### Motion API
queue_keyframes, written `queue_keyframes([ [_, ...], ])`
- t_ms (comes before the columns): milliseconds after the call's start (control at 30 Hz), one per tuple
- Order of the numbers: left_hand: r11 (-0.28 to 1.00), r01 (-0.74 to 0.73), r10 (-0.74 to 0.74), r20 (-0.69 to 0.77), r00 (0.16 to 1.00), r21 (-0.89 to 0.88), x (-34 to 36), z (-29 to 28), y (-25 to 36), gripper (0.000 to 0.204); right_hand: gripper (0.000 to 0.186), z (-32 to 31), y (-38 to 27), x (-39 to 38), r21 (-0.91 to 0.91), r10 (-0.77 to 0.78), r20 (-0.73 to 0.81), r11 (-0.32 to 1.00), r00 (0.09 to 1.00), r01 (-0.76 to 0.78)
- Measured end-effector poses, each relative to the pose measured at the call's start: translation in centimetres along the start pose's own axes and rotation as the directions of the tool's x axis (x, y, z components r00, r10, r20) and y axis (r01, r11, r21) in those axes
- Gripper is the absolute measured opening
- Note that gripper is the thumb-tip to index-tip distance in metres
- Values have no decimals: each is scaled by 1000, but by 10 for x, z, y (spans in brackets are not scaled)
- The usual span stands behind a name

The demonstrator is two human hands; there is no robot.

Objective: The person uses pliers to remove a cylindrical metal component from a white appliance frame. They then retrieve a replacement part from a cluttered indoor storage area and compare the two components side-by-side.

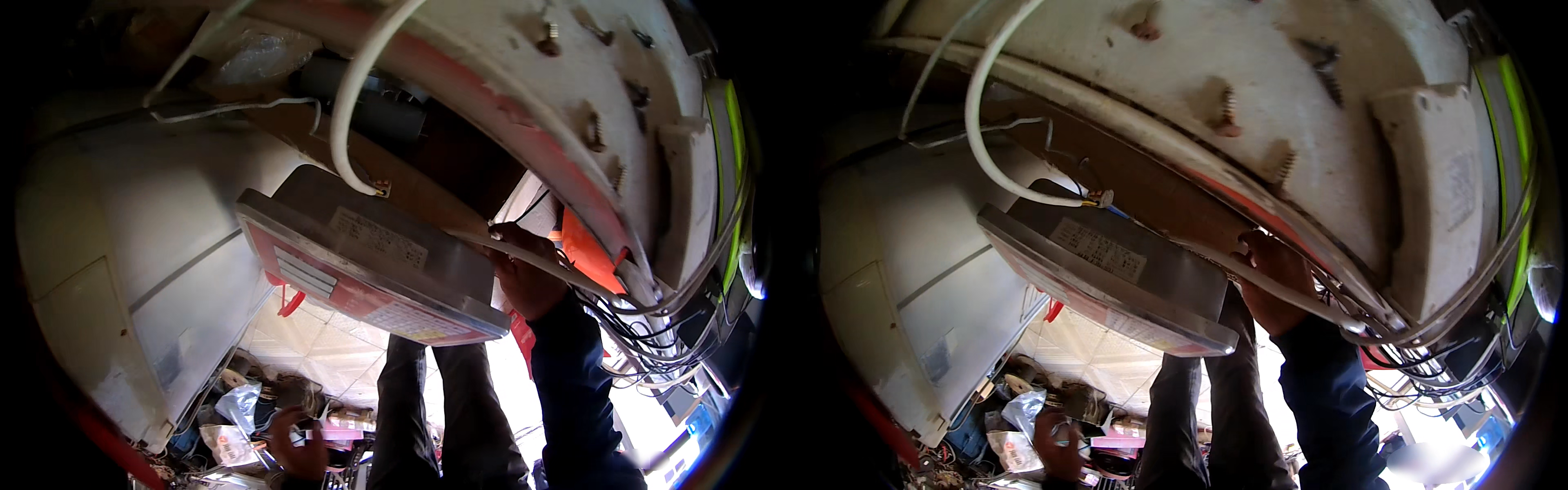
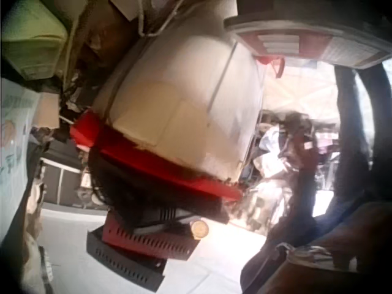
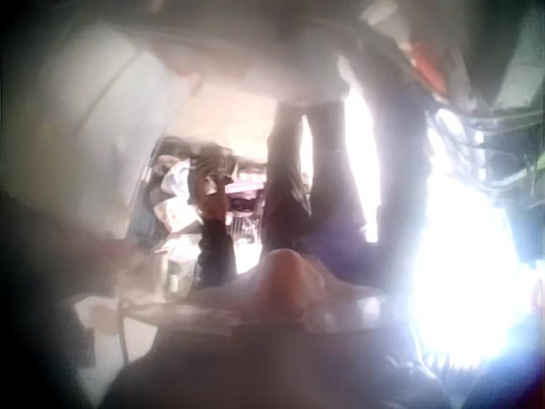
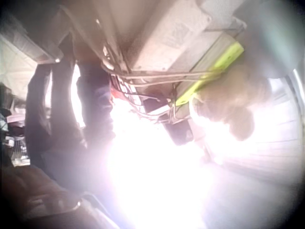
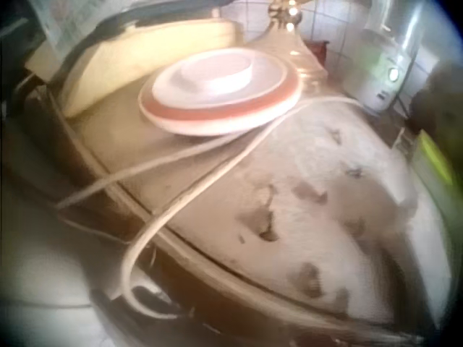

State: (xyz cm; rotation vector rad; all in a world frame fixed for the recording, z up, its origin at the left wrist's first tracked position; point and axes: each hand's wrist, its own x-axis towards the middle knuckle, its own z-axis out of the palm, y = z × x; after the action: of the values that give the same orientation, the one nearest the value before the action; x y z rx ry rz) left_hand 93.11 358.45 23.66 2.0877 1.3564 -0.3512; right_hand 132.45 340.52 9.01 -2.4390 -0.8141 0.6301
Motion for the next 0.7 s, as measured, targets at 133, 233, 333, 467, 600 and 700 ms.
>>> queue_keyframes([
  [133,987,-159,149,264,953,18,-23,102,-38,44,21,25,-4,50,-127,-231,-42,966,972,225],
  [233,967,-220,128,503,855,128,-41,155,-83,69,22,28,26,89,-217,-116,-68,971,991,99],
  [333,973,-23,-115,563,819,231,-81,193,-78,88,22,85,47,157,-229,-44,-21,973,999,38],
  [467,936,-27,-160,494,855,351,-76,205,-74,90,22,129,89,200,-310,168,40,939,985,-147],
  [600,948,-56,-132,546,827,313,-58,206,-83,91,23,140,141,206,-358,321,23,887,947,-292],
  [700,922,-71,-152,525,838,380,-66,227,-102,89,23,132,156,222,-317,333,-55,888,941,-333],
])
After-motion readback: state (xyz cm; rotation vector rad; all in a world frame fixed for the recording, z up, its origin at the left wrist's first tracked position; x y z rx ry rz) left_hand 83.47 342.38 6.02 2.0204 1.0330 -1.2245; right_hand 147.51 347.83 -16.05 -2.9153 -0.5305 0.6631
